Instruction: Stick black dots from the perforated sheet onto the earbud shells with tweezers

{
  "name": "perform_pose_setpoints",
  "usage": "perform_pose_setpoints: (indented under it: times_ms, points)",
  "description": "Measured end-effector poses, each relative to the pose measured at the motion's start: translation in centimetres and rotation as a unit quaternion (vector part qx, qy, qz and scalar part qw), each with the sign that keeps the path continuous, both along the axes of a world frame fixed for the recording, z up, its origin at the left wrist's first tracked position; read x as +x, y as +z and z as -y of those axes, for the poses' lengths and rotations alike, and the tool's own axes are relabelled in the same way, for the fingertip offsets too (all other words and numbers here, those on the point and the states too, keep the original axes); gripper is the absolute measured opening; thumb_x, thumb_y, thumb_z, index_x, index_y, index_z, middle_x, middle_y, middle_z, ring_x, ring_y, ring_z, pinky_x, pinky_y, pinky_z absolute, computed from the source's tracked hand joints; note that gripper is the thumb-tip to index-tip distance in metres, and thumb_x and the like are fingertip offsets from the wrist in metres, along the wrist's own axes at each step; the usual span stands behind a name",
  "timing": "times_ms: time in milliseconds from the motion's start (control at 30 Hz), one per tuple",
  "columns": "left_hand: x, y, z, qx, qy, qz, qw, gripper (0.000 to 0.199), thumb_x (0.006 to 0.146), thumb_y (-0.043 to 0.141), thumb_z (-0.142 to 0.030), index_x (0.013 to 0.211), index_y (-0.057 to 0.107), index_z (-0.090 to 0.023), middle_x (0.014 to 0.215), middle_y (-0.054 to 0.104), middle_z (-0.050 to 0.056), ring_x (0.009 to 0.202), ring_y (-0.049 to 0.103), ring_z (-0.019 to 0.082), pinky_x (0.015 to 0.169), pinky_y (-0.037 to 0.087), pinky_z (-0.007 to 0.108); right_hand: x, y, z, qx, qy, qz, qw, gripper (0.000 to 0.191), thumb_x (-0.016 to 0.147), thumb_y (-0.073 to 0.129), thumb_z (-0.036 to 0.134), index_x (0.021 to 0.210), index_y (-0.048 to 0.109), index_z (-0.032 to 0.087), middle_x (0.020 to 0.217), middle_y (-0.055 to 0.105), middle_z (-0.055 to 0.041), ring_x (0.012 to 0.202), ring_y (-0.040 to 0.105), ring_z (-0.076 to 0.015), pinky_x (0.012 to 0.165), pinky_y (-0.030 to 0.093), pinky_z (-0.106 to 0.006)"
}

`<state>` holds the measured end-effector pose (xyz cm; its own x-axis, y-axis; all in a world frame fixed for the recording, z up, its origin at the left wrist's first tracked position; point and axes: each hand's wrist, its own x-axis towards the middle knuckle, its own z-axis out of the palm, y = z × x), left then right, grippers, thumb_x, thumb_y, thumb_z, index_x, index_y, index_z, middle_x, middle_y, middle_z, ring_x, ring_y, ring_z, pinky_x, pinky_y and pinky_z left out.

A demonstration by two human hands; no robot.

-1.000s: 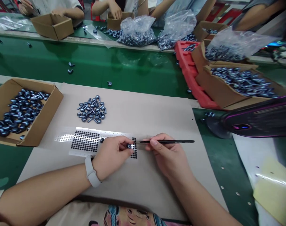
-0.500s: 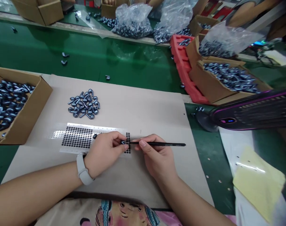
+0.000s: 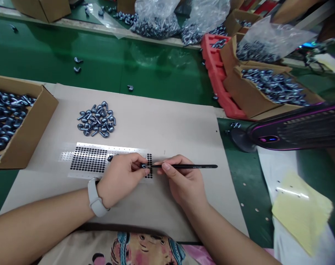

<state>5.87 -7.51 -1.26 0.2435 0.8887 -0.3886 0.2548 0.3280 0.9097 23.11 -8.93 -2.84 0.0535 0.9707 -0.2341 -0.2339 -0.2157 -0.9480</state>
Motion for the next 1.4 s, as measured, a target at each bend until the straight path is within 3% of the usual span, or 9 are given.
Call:
perform_pose_setpoints:
  times_ms: [600, 800, 1400]
  points:
    - [0.06, 0.0, -0.07, 0.014, -0.001, -0.009, 1.0, 0.011, 0.077, 0.07, -0.012, 0.086, 0.07, -0.018, 0.075, 0.074, 0.0, 0.071, 0.068, 0.017, 0.068, 0.053, 0.029, -0.11, 0.12, 0.04, 0.0, 0.003, -0.014, 1.0, 0.021, 0.066, 0.088, 0.036, 0.069, 0.071, 0.023, 0.068, 0.075, -0.0007, 0.058, 0.065, -0.0118, 0.063, 0.055, -0.025]
    - [0.14, -0.02, -0.07, 0.017, 0.001, -0.012, 1.0, 0.011, 0.076, 0.07, -0.012, 0.085, 0.07, -0.019, 0.075, 0.074, 0.0, 0.071, 0.069, 0.017, 0.068, 0.053, 0.029, -0.12, 0.18, 0.08, -0.005, -0.01, -0.001, 1.0, 0.025, 0.064, 0.088, 0.039, 0.069, 0.07, 0.022, 0.066, 0.074, -0.0015, 0.056, 0.064, -0.0143, 0.061, 0.056, -0.029]
    - [0.16, -0.06, -0.06, 0.018, 0.002, -0.007, 1.0, 0.01, 0.076, 0.07, -0.014, 0.085, 0.069, -0.018, 0.075, 0.074, 0.001, 0.072, 0.069, 0.017, 0.067, 0.054, 0.029, -0.11, 0.04, 0.14, -0.006, -0.012, -0.003, 1.0, 0.025, 0.064, 0.088, 0.039, 0.068, 0.07, 0.022, 0.069, 0.075, -0.0009, 0.056, 0.064, -0.0122, 0.062, 0.055, -0.027]
